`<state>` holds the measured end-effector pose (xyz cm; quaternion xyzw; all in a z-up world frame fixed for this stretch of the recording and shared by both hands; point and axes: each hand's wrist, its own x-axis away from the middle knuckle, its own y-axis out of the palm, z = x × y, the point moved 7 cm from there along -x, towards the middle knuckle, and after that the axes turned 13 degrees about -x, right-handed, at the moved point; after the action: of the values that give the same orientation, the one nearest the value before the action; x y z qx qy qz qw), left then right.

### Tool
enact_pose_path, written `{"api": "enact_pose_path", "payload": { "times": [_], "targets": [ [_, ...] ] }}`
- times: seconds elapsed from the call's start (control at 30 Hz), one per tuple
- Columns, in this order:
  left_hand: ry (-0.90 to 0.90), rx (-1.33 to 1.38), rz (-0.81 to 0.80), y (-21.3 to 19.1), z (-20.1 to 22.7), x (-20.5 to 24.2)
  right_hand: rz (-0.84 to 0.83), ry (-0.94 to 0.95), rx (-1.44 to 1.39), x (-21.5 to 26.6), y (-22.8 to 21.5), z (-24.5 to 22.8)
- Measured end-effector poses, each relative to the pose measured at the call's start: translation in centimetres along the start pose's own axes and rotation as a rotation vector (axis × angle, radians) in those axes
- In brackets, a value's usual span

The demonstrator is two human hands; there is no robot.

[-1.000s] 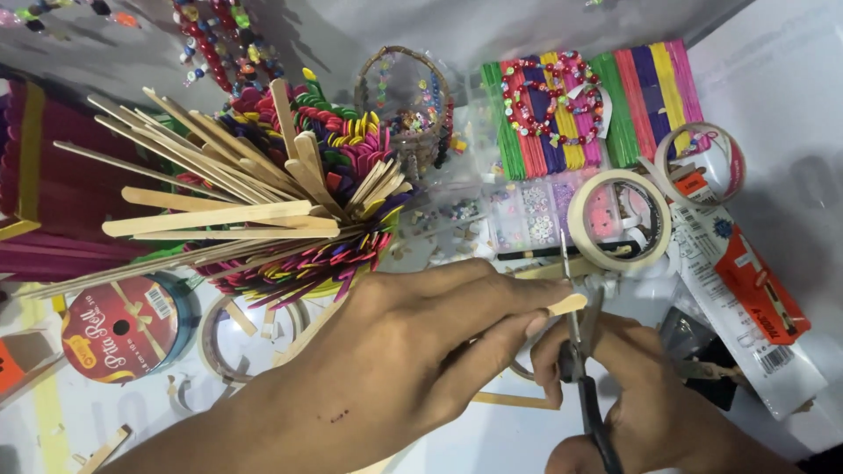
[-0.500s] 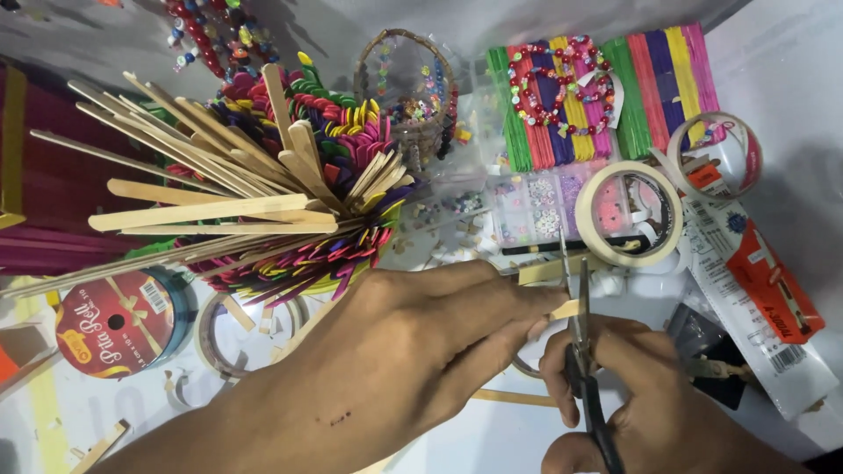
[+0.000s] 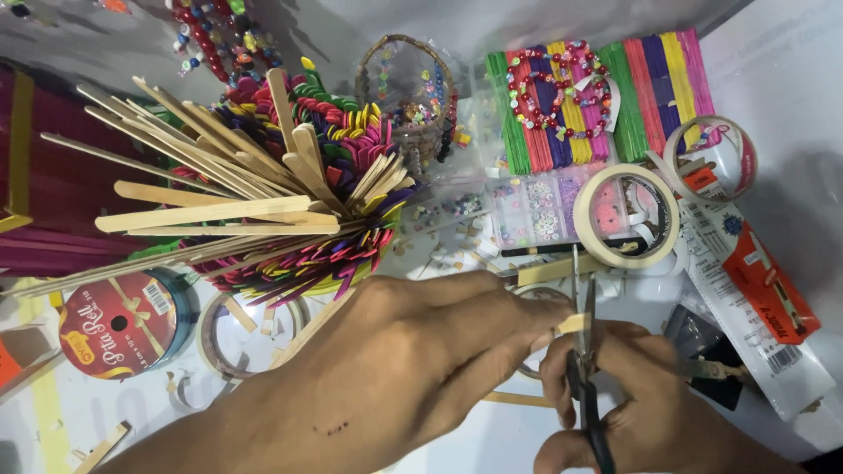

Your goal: Assembling and detailing a miniature wooden structure using popsicle sticks, glue, and scissors.

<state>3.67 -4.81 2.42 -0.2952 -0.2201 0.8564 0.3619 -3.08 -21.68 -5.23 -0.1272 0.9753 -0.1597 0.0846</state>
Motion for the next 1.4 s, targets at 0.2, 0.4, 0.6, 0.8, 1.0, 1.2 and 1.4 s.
{"api": "enact_pose_path", "payload": {
  "times": [0.2,0.4,0.6,0.8,1.0,1.2,1.4],
  "targets": [
    [-0.002,0.016,-0.097,0.7,0.1,-0.3,-0.051,-0.065,0.049,-0.5,0.0,-0.9],
    [0.033,-0.017,0.033,-0.5,1.3,-0.6,0.345,1.085,0.341,2.6,-5.7,2.2],
    [-0.003,-0.123,0.012,-3.3,3.3,0.5,0.211,0.767,0.731,3.3,-11.7,4.7],
    [-0.111,-0.159,-0.011,-2.8,3.3,2.9,-0.155,0.450,1.044,7.2,-13.4,11.5],
    [-0.331,-0.004,0.001,-1.3,3.5,4.4,0.000,0.118,0.616,4.5,-4.6,-0.8],
    [-0.020,-0.046,0.168,-1.0,4.4,5.2,-0.185,-0.295,0.144,-0.4,1.6,-6.7],
    [0.121,-0.559,-0.076,1.8,0.0,7.2,-0.123,-0.085,0.321,1.4,-2.3,-2.3]
  ]
}}
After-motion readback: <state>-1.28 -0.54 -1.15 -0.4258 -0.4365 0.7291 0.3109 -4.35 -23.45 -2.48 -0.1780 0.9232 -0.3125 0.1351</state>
